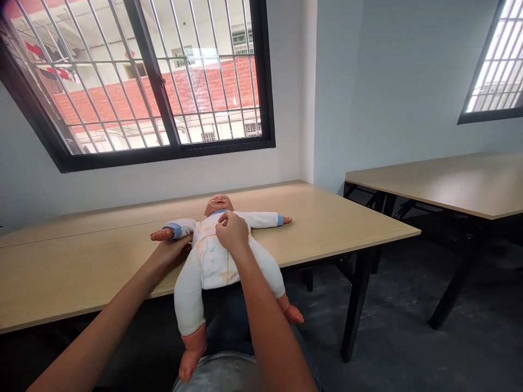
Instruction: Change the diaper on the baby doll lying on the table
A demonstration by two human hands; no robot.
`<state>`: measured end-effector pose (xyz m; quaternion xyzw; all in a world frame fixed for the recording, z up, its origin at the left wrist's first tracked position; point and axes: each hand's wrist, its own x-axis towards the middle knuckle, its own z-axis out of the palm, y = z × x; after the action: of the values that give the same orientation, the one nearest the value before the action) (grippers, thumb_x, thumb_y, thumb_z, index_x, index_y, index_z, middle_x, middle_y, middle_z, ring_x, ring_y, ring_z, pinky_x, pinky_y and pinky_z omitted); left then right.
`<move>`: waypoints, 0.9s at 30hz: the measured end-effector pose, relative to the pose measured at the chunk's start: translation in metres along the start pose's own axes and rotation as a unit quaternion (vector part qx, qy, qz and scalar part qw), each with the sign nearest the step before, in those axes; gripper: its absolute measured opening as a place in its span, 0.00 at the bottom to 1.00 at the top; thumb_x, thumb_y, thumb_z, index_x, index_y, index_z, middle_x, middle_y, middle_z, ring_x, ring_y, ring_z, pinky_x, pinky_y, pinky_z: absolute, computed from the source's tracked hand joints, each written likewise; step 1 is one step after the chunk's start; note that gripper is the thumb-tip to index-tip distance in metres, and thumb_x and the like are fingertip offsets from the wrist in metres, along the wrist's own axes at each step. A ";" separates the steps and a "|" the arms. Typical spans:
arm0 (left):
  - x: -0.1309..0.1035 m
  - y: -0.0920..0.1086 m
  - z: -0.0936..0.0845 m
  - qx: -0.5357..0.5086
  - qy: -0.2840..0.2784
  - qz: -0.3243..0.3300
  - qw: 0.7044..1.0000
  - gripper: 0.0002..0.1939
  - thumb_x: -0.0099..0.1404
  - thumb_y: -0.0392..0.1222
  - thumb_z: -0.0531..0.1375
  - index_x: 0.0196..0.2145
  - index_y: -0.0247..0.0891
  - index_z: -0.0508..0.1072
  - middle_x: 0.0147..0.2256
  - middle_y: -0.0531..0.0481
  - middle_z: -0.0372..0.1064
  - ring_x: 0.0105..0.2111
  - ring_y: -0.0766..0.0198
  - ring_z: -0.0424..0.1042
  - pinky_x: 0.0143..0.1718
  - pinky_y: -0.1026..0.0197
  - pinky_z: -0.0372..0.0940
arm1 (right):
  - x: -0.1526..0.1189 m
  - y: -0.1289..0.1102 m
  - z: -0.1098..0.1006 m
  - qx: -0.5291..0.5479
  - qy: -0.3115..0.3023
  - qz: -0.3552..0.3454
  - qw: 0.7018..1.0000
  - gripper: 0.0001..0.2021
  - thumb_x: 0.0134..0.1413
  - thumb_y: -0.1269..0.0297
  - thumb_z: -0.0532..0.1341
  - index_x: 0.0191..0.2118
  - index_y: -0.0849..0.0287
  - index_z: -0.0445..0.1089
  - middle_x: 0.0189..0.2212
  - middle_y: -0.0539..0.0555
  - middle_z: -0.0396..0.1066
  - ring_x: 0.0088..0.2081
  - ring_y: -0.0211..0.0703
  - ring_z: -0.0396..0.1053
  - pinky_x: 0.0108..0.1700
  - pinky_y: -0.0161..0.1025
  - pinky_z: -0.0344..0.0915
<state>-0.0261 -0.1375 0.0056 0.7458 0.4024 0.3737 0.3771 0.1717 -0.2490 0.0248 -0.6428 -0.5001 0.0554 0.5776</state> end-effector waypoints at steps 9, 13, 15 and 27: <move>0.005 -0.009 -0.002 0.080 0.032 0.045 0.995 0.19 0.57 0.56 0.65 0.36 0.38 0.75 0.39 0.43 0.74 0.42 0.47 0.72 0.46 0.52 0.67 | 0.000 0.000 0.000 0.005 0.001 0.001 1.000 0.04 0.48 0.70 0.58 0.31 0.54 0.69 0.23 0.45 0.70 0.29 0.41 0.67 0.32 0.37 0.55; 0.005 -0.011 -0.001 0.094 0.040 0.058 0.993 0.20 0.58 0.57 0.64 0.38 0.38 0.75 0.43 0.43 0.74 0.45 0.46 0.72 0.49 0.52 0.67 | 0.000 0.000 -0.001 0.003 0.000 0.002 1.000 0.04 0.48 0.70 0.59 0.31 0.54 0.69 0.25 0.46 0.71 0.30 0.42 0.67 0.33 0.37 0.55; 0.004 -0.011 -0.001 0.100 0.043 0.060 0.992 0.20 0.58 0.57 0.64 0.38 0.37 0.76 0.43 0.43 0.74 0.46 0.45 0.72 0.51 0.51 0.67 | 0.000 -0.001 -0.001 0.004 0.001 0.001 1.000 0.04 0.48 0.70 0.59 0.31 0.54 0.69 0.24 0.46 0.71 0.30 0.42 0.67 0.33 0.37 0.55; 0.003 -0.010 0.001 0.112 0.065 0.059 0.990 0.17 0.54 0.53 0.65 0.35 0.38 0.75 0.41 0.43 0.74 0.46 0.44 0.72 0.54 0.50 0.66 | -0.002 -0.004 -0.003 0.006 0.000 -0.006 1.000 0.05 0.47 0.71 0.59 0.31 0.54 0.69 0.23 0.45 0.70 0.30 0.42 0.67 0.33 0.37 0.55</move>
<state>-0.0272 -0.1311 -0.0022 0.7799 0.4202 0.3958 0.2418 0.1702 -0.2530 0.0275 -0.6365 -0.5033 0.0551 0.5819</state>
